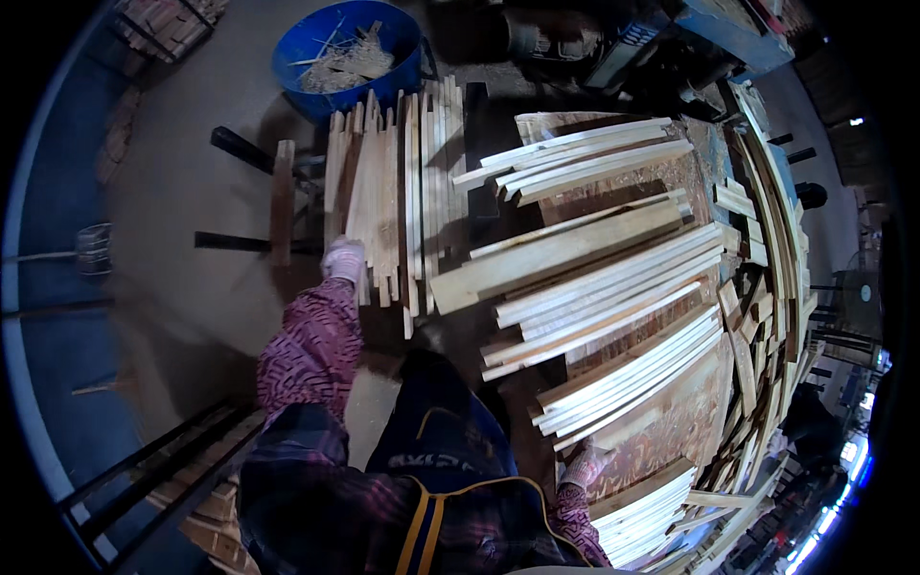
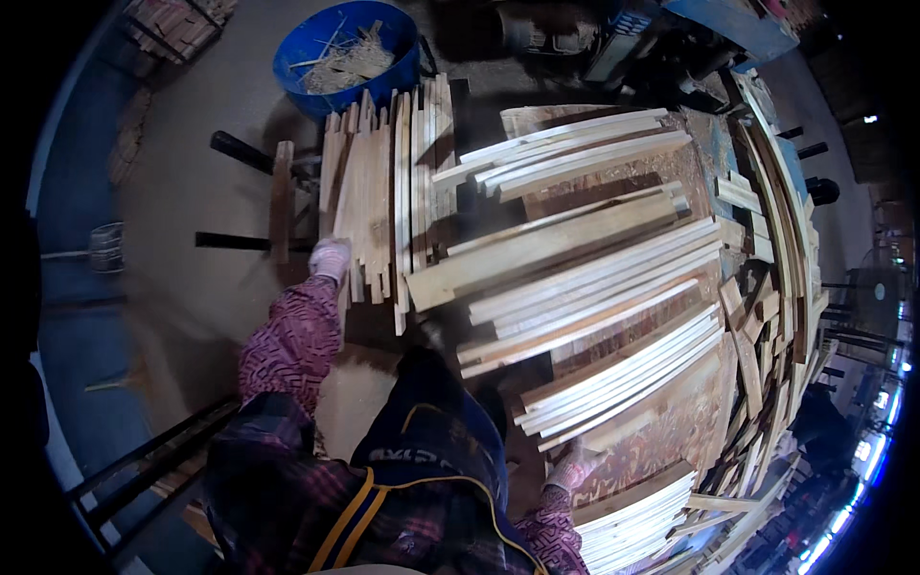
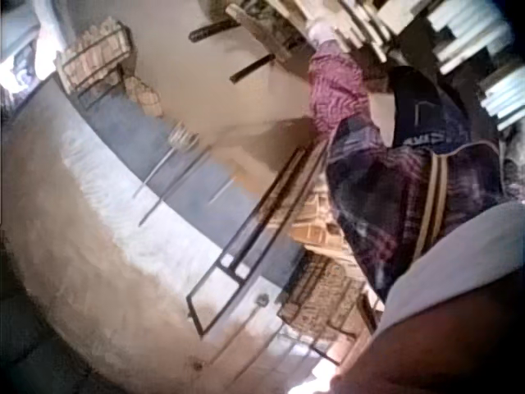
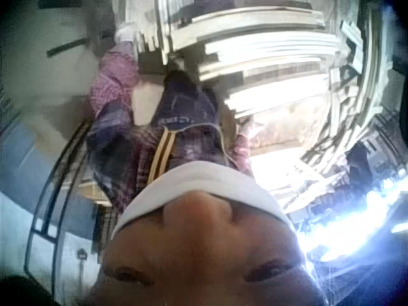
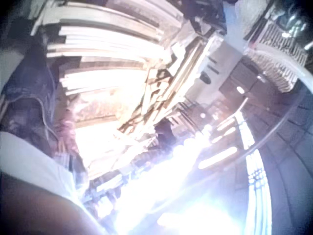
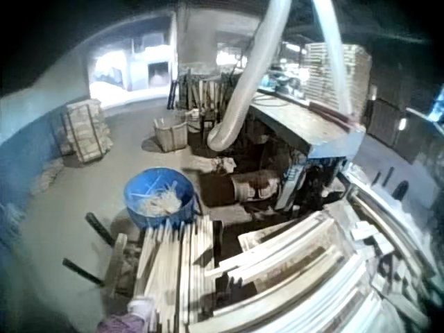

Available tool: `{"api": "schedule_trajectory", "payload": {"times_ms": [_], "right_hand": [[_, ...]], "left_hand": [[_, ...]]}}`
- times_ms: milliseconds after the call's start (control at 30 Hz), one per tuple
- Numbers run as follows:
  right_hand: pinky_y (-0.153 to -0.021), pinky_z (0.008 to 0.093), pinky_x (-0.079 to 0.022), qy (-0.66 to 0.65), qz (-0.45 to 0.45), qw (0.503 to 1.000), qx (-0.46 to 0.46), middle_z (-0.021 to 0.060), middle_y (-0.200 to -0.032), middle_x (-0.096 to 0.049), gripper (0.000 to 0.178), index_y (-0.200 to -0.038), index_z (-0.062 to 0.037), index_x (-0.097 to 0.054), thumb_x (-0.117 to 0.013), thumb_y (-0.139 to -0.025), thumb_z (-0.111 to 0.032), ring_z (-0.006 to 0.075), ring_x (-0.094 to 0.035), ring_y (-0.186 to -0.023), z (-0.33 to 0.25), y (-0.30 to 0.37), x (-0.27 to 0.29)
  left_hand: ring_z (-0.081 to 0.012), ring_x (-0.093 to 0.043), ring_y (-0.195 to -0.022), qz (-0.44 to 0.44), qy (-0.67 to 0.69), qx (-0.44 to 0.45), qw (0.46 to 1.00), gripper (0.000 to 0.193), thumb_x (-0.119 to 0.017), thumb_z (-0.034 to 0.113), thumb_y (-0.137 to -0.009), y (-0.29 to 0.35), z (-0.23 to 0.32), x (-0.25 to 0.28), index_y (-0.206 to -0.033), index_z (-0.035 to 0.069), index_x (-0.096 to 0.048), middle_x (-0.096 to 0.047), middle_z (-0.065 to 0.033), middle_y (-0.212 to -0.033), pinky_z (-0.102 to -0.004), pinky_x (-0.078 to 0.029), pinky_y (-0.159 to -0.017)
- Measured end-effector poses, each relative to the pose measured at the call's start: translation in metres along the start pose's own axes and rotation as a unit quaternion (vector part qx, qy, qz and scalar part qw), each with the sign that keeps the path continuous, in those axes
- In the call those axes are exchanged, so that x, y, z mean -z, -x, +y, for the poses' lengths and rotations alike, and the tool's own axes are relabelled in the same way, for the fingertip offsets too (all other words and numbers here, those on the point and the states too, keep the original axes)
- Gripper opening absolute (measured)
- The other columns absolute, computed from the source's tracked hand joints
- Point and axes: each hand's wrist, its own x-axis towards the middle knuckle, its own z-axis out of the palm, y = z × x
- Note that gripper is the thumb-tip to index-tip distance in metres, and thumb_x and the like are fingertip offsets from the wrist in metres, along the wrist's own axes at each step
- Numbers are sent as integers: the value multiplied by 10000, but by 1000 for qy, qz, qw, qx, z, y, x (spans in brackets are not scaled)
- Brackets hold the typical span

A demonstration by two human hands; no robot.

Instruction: The person sorts through a large pile of wooden planks and strips on a workbench. They repeatedly pick up individual pieces, inspect them, and place them into a neat stack on the left side of the table. The person wears pink patterned gloves and a blue apron while working in a cluttered workshop environment.

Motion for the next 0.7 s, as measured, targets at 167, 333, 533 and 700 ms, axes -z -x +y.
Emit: {"api": "schedule_trajectory", "payload": {"times_ms": [167, 333, 533, 700], "right_hand": [[-1149, 321, -316, 377, 63, 922, 67, 247, -1580, -243, 774, -1535, 64, -150, -591, -943, -168, 347, -372, -1398, 26, -5, -30], [-1015, 413, -379, 730, -49, 677, 83, 198, -1340, -483, 536, -1433, -7, -365, -515, -974, -239, 305, -499, -1211, 66, -44, -18], [-803, 389, -564, 181, -38, 982, -42, 187, -1042, -694, 555, -1210, 41, -580, -715, -831, -341, 302, -698, -922, -8, -46, -4], [-844, 411, -547, -272, -97, 956, -48, 127, -1050, -684, 413, -1223, -3, -608, -673, -859, -187, 278, -661, -931, 195, -97, 51]], "left_hand": [[-409, -591, -1204, -33, 239, 14, 970, 627, -491, 542, -908, -67, 81, -38, -1306, 60, -541, -600, -224, -1312, -583, -471, -950], [-337, -617, -1145, -1, 116, -88, 989, 569, -485, 483, -951, -79, 115, -52, -1298, 37, -553, -621, -202, -1264, -480, -501, -928], [-303, -596, -1128, -51, 224, -244, 942, 576, -561, 374, -946, -119, 38, -27, -1368, -11, -489, -602, -209, -1268, -425, -474, -957], [-309, -523, -1274, 167, 466, -308, 812, 501, -504, 194, -1005, 136, 115, 56, -1457, -4, -414, -496, -202, -1441, -387, -431, -1073]]}}
